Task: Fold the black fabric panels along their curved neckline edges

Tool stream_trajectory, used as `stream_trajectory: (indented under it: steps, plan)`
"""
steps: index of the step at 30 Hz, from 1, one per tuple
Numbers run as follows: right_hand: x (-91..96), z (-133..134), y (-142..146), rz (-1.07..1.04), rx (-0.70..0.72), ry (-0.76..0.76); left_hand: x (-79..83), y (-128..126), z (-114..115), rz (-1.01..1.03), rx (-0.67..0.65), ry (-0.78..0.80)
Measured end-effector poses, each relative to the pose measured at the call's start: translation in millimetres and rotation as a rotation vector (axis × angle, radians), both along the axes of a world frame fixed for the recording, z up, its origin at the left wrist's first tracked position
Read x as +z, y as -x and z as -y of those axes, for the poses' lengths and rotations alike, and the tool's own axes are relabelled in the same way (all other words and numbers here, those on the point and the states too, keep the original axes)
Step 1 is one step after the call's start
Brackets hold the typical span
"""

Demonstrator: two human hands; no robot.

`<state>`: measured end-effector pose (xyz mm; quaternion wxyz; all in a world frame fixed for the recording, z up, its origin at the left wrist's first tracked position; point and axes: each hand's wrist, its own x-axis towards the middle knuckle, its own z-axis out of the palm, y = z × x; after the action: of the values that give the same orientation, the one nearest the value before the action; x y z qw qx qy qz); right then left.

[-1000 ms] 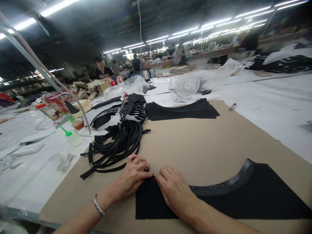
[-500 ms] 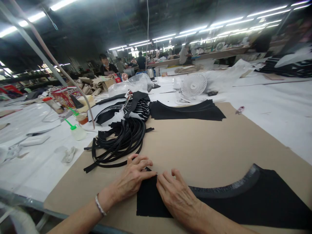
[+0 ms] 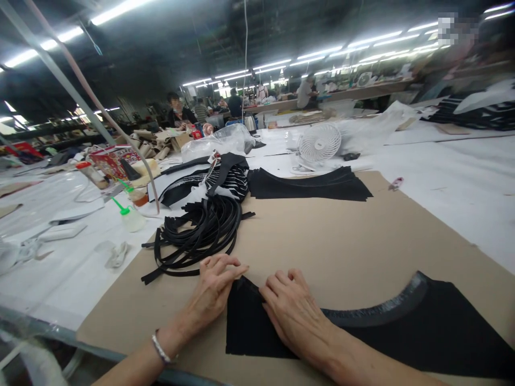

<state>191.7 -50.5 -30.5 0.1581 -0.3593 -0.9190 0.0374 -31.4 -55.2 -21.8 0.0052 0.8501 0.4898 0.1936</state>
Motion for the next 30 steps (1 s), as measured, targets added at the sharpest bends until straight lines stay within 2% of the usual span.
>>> stream_trajectory:
  steps: [5,10,19,26,28,30]
  plan:
    - [11.3,-6,7,-0.090,-0.063,0.173,-4.7,5,10,0.030,-0.015,-0.051]
    - [6.7,-6,16,-0.118,-0.057,0.235,-5.7,4,14,-0.006,-0.019,-0.040]
    - [-1.7,-4,18,-0.125,-0.053,0.203,-11.1,2,18,-0.050,-0.035,-0.044]
    - [-4.3,-4,19,0.039,0.063,0.009,-10.4,3,17,-0.064,-0.058,-0.040]
    - [-0.2,-6,18,0.040,0.072,0.039,-10.0,2,17,-0.052,-0.054,-0.034]
    - [4.4,-7,17,0.010,0.042,0.130,-9.4,2,18,-0.050,-0.044,-0.026]
